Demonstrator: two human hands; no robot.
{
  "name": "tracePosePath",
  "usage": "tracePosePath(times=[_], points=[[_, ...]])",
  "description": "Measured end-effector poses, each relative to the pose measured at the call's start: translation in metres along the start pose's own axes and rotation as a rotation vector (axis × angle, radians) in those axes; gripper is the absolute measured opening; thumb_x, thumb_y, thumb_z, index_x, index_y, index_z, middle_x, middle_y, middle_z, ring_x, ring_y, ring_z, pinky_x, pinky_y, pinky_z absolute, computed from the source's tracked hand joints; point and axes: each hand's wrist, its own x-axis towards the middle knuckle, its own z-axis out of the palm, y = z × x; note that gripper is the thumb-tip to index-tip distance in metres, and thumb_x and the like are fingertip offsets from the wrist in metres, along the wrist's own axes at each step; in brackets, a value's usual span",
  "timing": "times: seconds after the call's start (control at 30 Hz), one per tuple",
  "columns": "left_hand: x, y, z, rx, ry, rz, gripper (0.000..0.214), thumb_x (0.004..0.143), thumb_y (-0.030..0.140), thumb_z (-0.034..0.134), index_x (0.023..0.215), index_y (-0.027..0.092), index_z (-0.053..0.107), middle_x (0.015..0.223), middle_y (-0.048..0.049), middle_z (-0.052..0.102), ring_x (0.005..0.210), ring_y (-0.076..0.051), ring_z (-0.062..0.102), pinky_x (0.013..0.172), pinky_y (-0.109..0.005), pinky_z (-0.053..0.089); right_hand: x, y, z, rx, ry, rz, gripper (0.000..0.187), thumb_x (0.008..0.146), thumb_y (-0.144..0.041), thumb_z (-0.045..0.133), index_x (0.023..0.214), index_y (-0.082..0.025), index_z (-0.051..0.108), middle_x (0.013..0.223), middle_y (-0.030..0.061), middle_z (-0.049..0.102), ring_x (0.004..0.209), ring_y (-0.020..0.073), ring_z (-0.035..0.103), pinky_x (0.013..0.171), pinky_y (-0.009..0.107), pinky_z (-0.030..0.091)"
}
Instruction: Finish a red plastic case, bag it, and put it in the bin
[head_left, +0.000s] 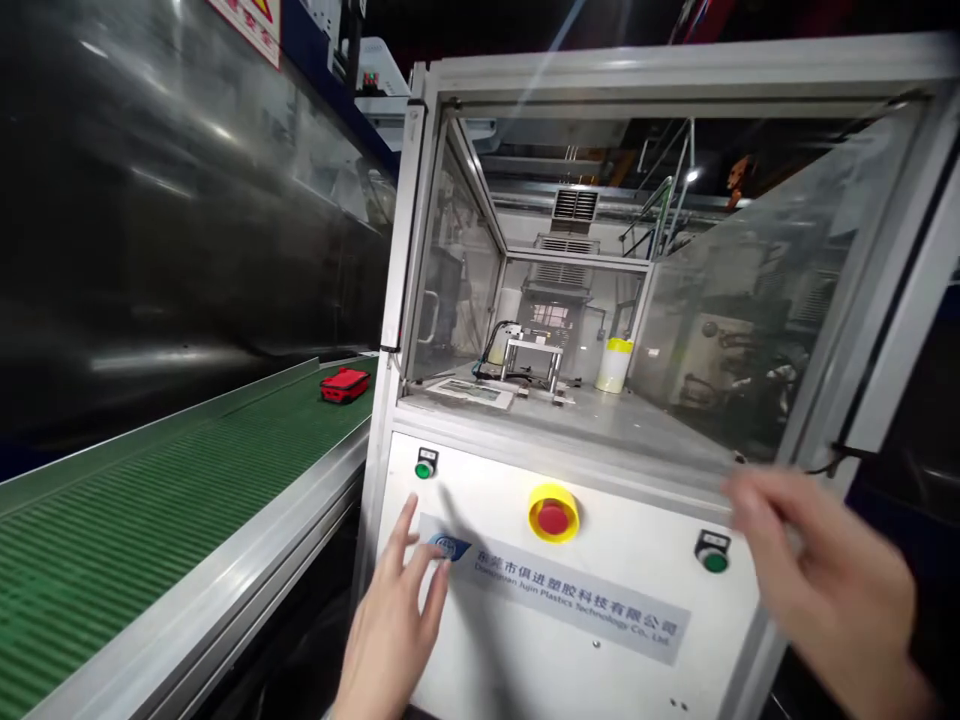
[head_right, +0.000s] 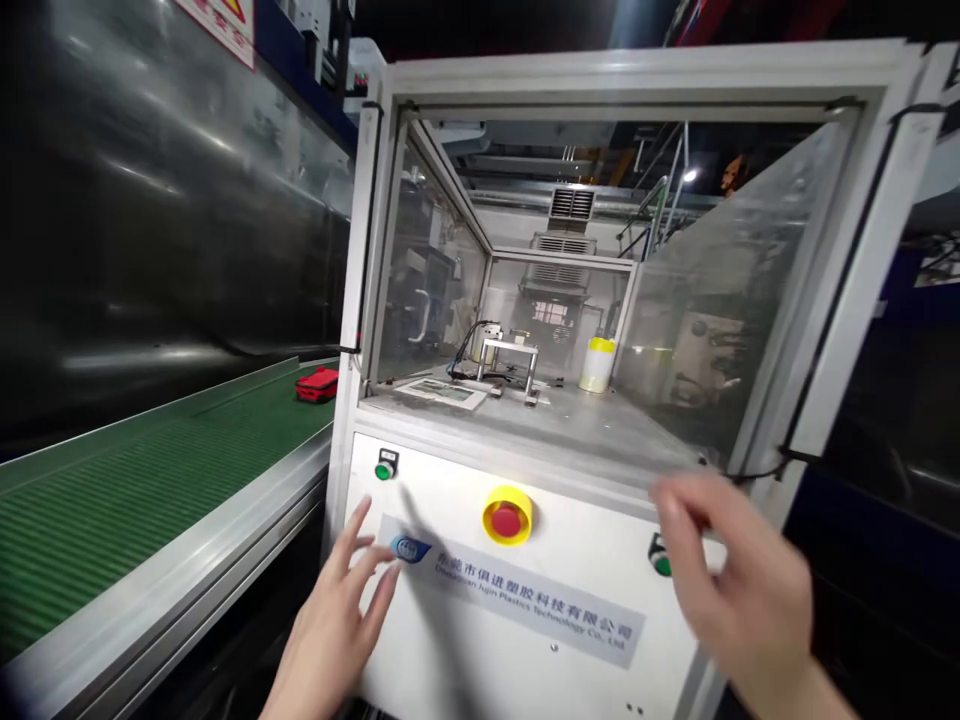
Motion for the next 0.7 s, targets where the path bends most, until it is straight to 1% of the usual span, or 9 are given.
tracePosePath(times=[0.07, 0.1, 0.13, 0.2, 0.27, 0.33, 0.4, 0.57, 0.7], points=[[0.033, 0.010, -0.001, 0.103, -0.032, 0.047, 0.029, 0.107, 0.037, 0.037, 0.098, 0.026, 0.062, 0.175, -0.0010, 0.015, 0.124, -0.027, 0.065, 0.067, -0.037, 0.064, -0.071, 0.027, -0.004, -0.066, 0.084, -0.062, 0.009, 0.089, -0.035, 0.063, 0.095, -0.040, 0.066, 0.090, 0.0005, 0.074, 0.078, 0.0292, 0.074, 0.067, 0.045, 0.062], [0.043, 0.013, 0.000, 0.136, -0.046, 0.055, 0.029, 0.107, 0.036, 0.037, 0.095, 0.025, 0.061, 0.175, -0.0020, 0.016, 0.121, -0.027, 0.066, 0.063, -0.035, 0.063, -0.097, 0.042, 0.000, -0.140, -0.005, -0.051, 0.013, 0.090, -0.036, 0.064, 0.101, -0.040, 0.068, 0.104, -0.0001, 0.077, 0.084, 0.0279, 0.077, 0.066, 0.040, 0.065], [0.050, 0.015, 0.001, 0.148, -0.053, 0.055, 0.029, 0.107, 0.036, 0.037, 0.094, 0.024, 0.060, 0.174, -0.0024, 0.016, 0.116, -0.026, 0.068, 0.059, -0.033, 0.061, -0.116, 0.055, 0.007, -0.187, -0.053, 0.010, 0.017, 0.093, -0.037, 0.061, 0.108, -0.038, 0.069, 0.118, 0.0005, 0.076, 0.088, 0.0257, 0.078, 0.057, 0.033, 0.065], [0.053, 0.015, 0.005, 0.116, -0.042, 0.038, 0.028, 0.107, 0.036, 0.038, 0.095, 0.025, 0.062, 0.174, -0.0032, 0.016, 0.104, -0.023, 0.072, 0.054, -0.031, 0.058, -0.141, 0.077, 0.019, -0.268, -0.161, 0.071, 0.027, 0.098, -0.039, 0.055, 0.122, -0.035, 0.067, 0.139, 0.0008, 0.069, 0.098, 0.0231, 0.078, 0.049, 0.024, 0.062], [0.051, 0.012, 0.009, 0.046, -0.018, 0.019, 0.027, 0.106, 0.039, 0.041, 0.101, 0.027, 0.064, 0.174, -0.0038, 0.018, 0.092, -0.021, 0.073, 0.054, -0.031, 0.058, -0.154, 0.091, 0.025, -0.308, -0.201, 0.059, 0.032, 0.101, -0.037, 0.052, 0.130, -0.034, 0.064, 0.149, 0.0014, 0.062, 0.112, 0.0250, 0.075, 0.058, 0.024, 0.065], [0.049, 0.010, 0.014, -0.029, 0.002, -0.003, 0.026, 0.104, 0.043, 0.044, 0.105, 0.029, 0.066, 0.173, -0.0021, 0.019, 0.089, -0.020, 0.074, 0.057, -0.031, 0.058, -0.162, 0.100, 0.025, -0.317, -0.203, 0.018, 0.036, 0.101, -0.032, 0.052, 0.135, -0.034, 0.061, 0.154, 0.0022, 0.057, 0.125, 0.0283, 0.069, 0.077, 0.033, 0.069], [0.049, 0.008, 0.017, -0.106, -0.011, -0.029, 0.025, 0.101, 0.047, 0.049, 0.103, 0.030, 0.068, 0.174, 0.0014, 0.016, 0.086, -0.019, 0.074, 0.058, -0.030, 0.058, -0.168, 0.104, 0.022, -0.299, -0.213, -0.021, 0.040, 0.099, -0.027, 0.054, 0.138, -0.035, 0.058, 0.152, 0.0016, 0.059, 0.126, 0.0287, 0.068, 0.084, 0.039, 0.068], [0.053, 0.008, 0.013, -0.318, -0.020, -0.098, 0.026, 0.095, 0.050, 0.058, 0.094, 0.027, 0.069, 0.174, -0.0011, 0.018, 0.060, -0.009, 0.060, 0.062, -0.032, 0.058, -0.175, 0.102, 0.018, -0.313, -0.248, -0.095, 0.031, 0.093, -0.029, 0.056, 0.122, -0.033, 0.068, 0.146, -0.0019, 0.064, 0.105, 0.0289, 0.077, 0.075, 0.042, 0.066], [0.060, 0.019, -0.011, -0.318, -0.126, -0.167, 0.020, 0.093, 0.038, 0.058, 0.083, 0.022, 0.065, 0.173, -0.0023, 0.023, 0.051, -0.005, 0.045, 0.062, -0.033, 0.055, -0.174, 0.093, 0.017, -0.306, -0.234, 0.026, 0.029, 0.086, -0.037, 0.058, 0.110, -0.041, 0.075, 0.146, -0.0047, 0.063, 0.072, 0.0276, 0.076, 0.058, 0.049, 0.061]])
